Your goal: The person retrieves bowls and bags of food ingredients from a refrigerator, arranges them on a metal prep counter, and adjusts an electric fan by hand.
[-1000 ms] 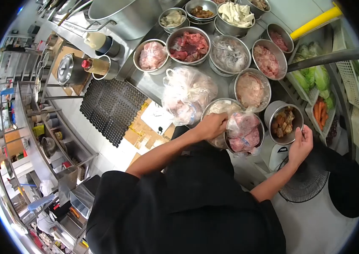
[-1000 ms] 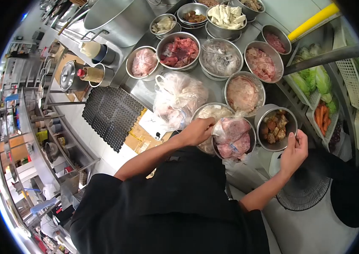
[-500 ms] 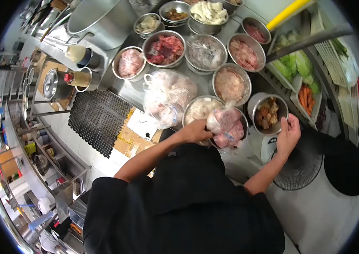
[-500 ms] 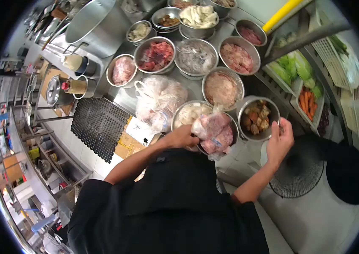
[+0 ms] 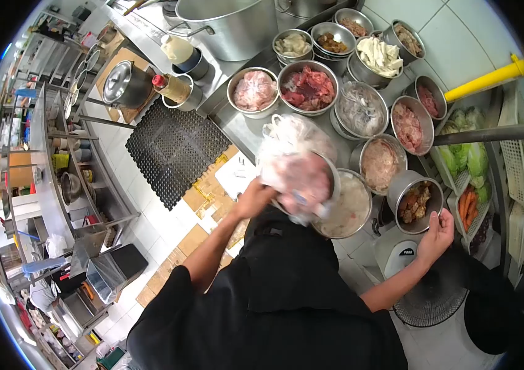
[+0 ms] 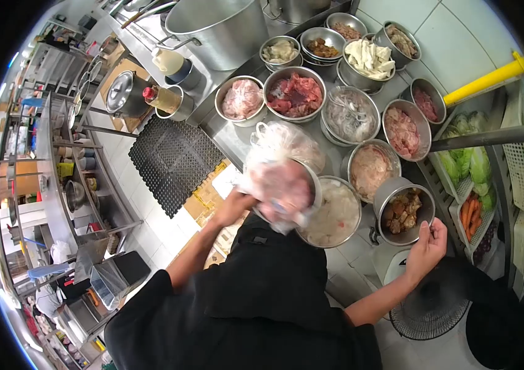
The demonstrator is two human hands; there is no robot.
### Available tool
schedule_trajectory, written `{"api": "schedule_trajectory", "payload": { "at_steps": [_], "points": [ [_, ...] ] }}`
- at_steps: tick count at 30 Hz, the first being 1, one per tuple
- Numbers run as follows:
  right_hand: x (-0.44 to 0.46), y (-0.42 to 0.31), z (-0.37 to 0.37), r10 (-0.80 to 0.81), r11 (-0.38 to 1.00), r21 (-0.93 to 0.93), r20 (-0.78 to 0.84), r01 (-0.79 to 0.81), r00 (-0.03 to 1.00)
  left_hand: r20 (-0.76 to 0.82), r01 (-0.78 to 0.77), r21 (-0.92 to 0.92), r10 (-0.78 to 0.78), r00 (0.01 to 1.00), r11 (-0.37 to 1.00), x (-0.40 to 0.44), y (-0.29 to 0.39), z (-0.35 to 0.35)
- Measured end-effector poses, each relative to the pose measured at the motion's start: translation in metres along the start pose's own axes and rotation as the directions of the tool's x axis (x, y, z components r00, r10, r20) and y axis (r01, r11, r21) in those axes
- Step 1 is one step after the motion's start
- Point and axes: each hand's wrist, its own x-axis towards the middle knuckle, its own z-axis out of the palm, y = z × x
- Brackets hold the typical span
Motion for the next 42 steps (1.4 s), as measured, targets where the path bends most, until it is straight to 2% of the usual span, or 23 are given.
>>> {"api": "schedule_trajectory", "payload": {
  "at_steps": [1,3,5,7,9,11,12,13,15,17,19,21,23,25,27,29,31,33,35,36,37,39,42],
  "points": [
    [0.001,-0.001,0.005,-0.013,1.0,0.022,0.022,0.012,1.0,-0.075,0.016,-0.025,-0.018,0.997,1.0,-0.006,-0.002,-0.029],
    [0.007,-0.001,0.024,0.019,0.998,0.064,0.059,-0.023,0.998,-0.179,0.127,0.083,-0.111,0.978,0.988,-0.005,-0.003,-0.086],
    [0.013,-0.004,0.049,-0.03,0.992,0.125,0.159,0.01,0.987,-0.255,0.201,0.147,-0.159,0.954,0.968,0.014,-0.033,-0.131],
    [0.016,-0.017,0.08,-0.08,0.985,0.167,0.225,0.042,0.971,-0.342,0.064,-0.146,-0.111,0.933,0.987,0.04,-0.073,-0.155],
    [0.017,-0.026,0.103,-0.083,0.984,0.172,0.273,0.036,0.959,-0.371,0.051,-0.224,-0.133,0.919,0.973,0.055,-0.065,-0.159],
    [0.015,-0.037,0.121,-0.083,0.99,0.134,0.278,0.047,0.957,-0.199,0.157,0.127,-0.13,0.971,0.979,0.074,-0.068,-0.168],
    [0.015,-0.037,0.127,-0.075,0.991,0.129,0.283,0.04,0.956,-0.207,0.173,0.275,-0.117,0.971,0.946,0.081,-0.072,-0.164],
    [0.015,-0.038,0.133,-0.069,0.991,0.126,0.291,0.034,0.954,-0.285,0.186,0.345,-0.086,0.955,0.92,0.088,-0.08,-0.157],
    [0.012,-0.047,0.142,-0.068,0.993,0.117,0.308,0.033,0.949,-0.369,0.187,0.349,-0.049,0.928,0.918,0.092,-0.065,-0.15],
    [0.006,-0.049,0.15,-0.051,0.994,0.107,0.299,0.02,0.953,-0.343,0.193,0.363,-0.061,0.937,0.911,0.101,-0.066,-0.157],
    [0.006,-0.046,0.16,-0.053,0.984,0.179,0.335,-0.009,0.941,-0.318,0.197,0.364,-0.078,0.945,0.91,0.109,-0.062,-0.154],
    [0.006,-0.047,0.173,-0.044,0.989,0.147,0.359,-0.009,0.932,-0.331,0.3,0.564,-0.122,0.936,0.769,0.111,-0.045,-0.154],
    [0.007,-0.045,0.189,-0.076,0.989,0.149,0.458,0.007,0.886,-0.315,0.256,0.557,-0.084,0.945,0.79,0.116,-0.064,-0.166],
    [0.004,-0.052,0.203,-0.096,0.994,0.093,0.453,0.06,0.886,-0.287,0.212,0.42,-0.093,0.954,0.882,0.117,-0.074,-0.173],
    [0.002,-0.053,0.217,-0.091,0.994,0.1,0.472,0.05,0.877,-0.273,0.205,0.374,-0.103,0.956,0.905,0.109,-0.075,-0.171],
    [-0.004,-0.055,0.239,-0.136,0.984,0.168,0.465,0.063,0.875,-0.284,0.177,-0.069,-0.189,0.94,0.982,0.101,-0.07,-0.163],
    [-0.011,-0.052,0.265,-0.182,0.975,0.204,0.487,0.091,0.854,-0.276,0.194,-0.055,-0.202,0.94,0.979,0.094,-0.068,-0.16],
    [-0.023,-0.045,0.295,-0.165,0.984,0.14,0.532,0.106,0.83,-0.242,0.192,-0.107,-0.212,0.947,0.976,0.09,-0.083,-0.159],
    [-0.033,-0.027,0.326,-0.154,0.987,0.037,0.487,0.156,0.86,-0.247,0.173,-0.178,-0.214,0.945,0.969,0.08,-0.063,-0.145],
    [-0.032,-0.019,0.332,-0.016,0.998,0.058,0.52,-0.017,0.854,-0.265,0.178,-0.198,-0.228,0.937,0.964,0.078,-0.062,-0.142],
    [-0.031,-0.017,0.332,-0.017,0.998,0.058,0.521,-0.015,0.854,-0.286,0.183,-0.218,-0.242,0.927,0.959,0.076,-0.06,-0.14],
    [-0.026,-0.012,0.331,0.145,0.969,0.07,0.62,-0.238,0.771,-0.315,0.189,-0.175,-0.237,0.919,0.966,0.073,-0.056,-0.138],
    [-0.026,-0.015,0.324,0.135,0.966,0.083,0.646,-0.244,0.752,-0.323,0.162,-0.277,-0.251,0.913,0.947,0.072,-0.07,-0.144]
  ]
}}
